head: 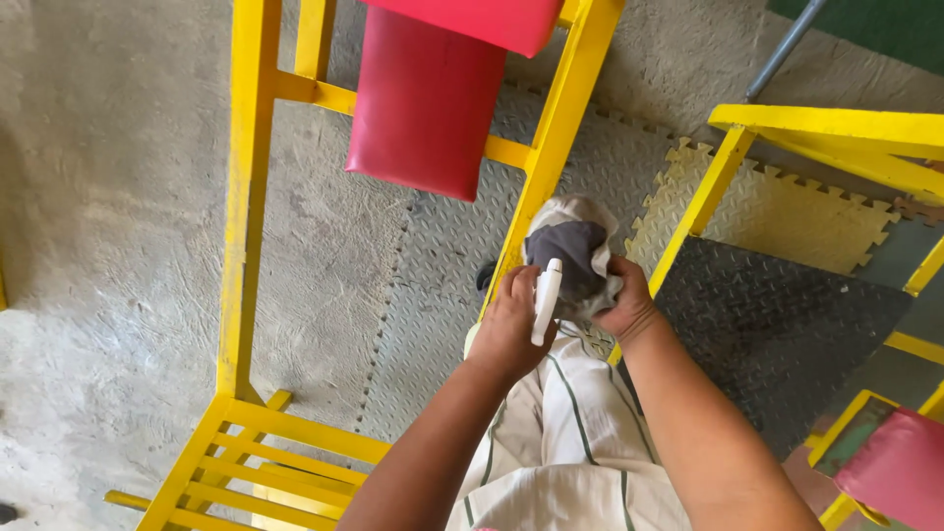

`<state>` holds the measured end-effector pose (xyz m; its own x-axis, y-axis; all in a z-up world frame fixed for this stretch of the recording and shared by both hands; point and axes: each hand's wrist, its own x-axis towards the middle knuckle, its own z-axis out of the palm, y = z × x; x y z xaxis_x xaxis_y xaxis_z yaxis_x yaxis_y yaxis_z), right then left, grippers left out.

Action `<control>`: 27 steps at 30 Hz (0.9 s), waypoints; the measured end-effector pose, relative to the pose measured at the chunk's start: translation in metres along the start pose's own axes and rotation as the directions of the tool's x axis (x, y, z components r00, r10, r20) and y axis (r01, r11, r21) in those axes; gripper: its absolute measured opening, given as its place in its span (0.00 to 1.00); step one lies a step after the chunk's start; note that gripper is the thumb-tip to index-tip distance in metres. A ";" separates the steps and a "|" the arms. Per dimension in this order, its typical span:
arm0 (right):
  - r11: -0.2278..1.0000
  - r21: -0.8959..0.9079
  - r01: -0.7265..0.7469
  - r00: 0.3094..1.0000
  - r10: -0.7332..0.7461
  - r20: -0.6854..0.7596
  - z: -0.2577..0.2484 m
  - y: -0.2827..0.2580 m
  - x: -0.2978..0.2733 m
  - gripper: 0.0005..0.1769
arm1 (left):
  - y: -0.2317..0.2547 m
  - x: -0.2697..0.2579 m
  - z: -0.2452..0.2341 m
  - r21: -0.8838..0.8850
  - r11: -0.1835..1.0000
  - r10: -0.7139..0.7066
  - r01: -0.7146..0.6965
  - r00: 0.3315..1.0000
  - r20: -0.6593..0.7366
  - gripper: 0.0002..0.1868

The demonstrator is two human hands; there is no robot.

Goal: Cleaning and sanitizing yellow gym machines and red pads with a spray bottle and cloth.

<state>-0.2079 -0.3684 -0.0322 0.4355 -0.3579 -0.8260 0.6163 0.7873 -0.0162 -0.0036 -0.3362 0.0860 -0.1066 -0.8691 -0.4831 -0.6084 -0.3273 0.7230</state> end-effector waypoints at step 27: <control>-0.860 -0.347 0.374 0.777 0.086 0.624 -0.050 -0.028 0.151 0.28 | -0.031 0.108 0.024 -0.049 0.993 -0.107 0.105 0.993 -0.044 0.41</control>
<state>-0.1919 -0.4194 -0.1848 0.8006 -0.5237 -0.2913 -0.5950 -0.6366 -0.4907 -0.0150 -0.4113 -0.0007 -0.0063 -0.8443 -0.5359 -0.5773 -0.4345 0.6913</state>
